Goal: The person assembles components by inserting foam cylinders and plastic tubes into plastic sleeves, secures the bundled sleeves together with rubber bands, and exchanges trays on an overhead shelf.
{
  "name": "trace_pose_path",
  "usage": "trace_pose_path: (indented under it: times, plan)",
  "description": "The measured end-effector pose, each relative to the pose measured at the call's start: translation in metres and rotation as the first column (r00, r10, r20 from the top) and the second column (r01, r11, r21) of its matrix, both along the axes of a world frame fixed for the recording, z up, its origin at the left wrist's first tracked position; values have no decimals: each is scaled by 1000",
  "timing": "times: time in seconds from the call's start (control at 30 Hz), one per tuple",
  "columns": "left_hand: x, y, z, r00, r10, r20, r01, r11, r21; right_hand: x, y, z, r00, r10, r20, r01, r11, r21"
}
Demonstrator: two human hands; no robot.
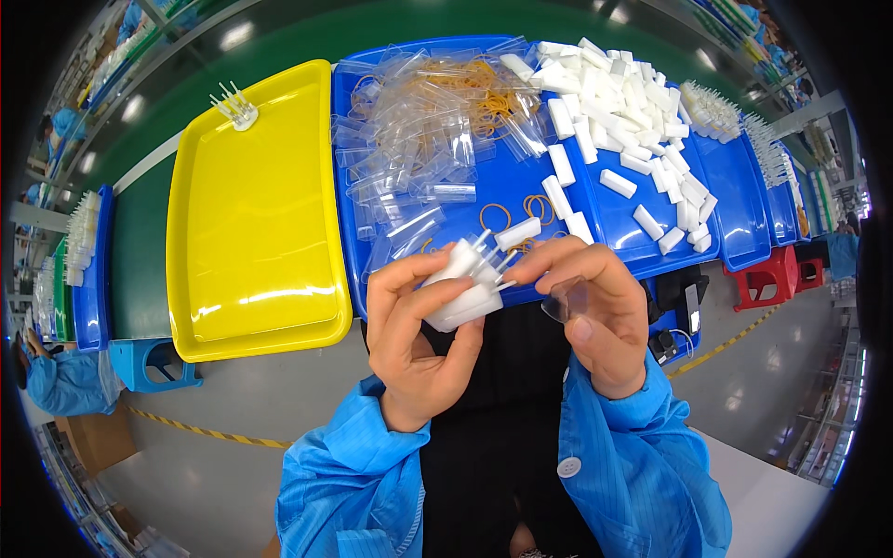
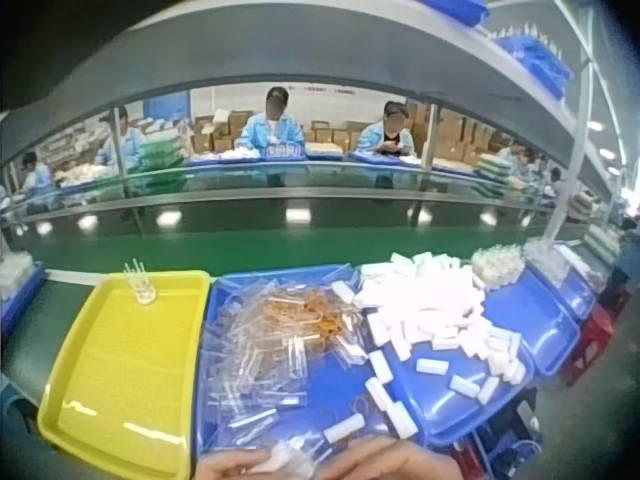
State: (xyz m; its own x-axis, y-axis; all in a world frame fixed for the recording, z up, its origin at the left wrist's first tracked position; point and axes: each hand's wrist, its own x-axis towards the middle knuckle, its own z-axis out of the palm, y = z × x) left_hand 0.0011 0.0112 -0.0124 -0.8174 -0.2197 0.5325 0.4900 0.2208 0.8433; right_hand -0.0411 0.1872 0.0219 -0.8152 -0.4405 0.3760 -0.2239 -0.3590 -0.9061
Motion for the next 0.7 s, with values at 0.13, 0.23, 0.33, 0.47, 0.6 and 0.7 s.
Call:
trace_pose_path:
  times: [0.13,0.23,0.33,0.47,0.6,0.7]
  plan:
    - [-2,-2,-1,999,21,-36,-22,1000,-18,1,-5,0,998,-25,-56,29,997,68]
    - [1,-1,4,999,29,43,-32,997,65,3,-6,-2,999,-32,20,30,994,104]
    - [0,-2,7,996,13,86,-20,997,77,2,-4,-4,996,-5,84,-5,993,116]
    - [-1,-7,5,996,-47,77,42,997,70,2,0,-6,991,26,130,-43,991,130]
    - [-2,-7,6,1000,-2,1,2,999,-53,7,2,-6,974,41,221,-60,995,84]
    - [-2,-4,4,1000,-23,20,24,998,-49,6,3,-8,982,63,177,-74,996,57]
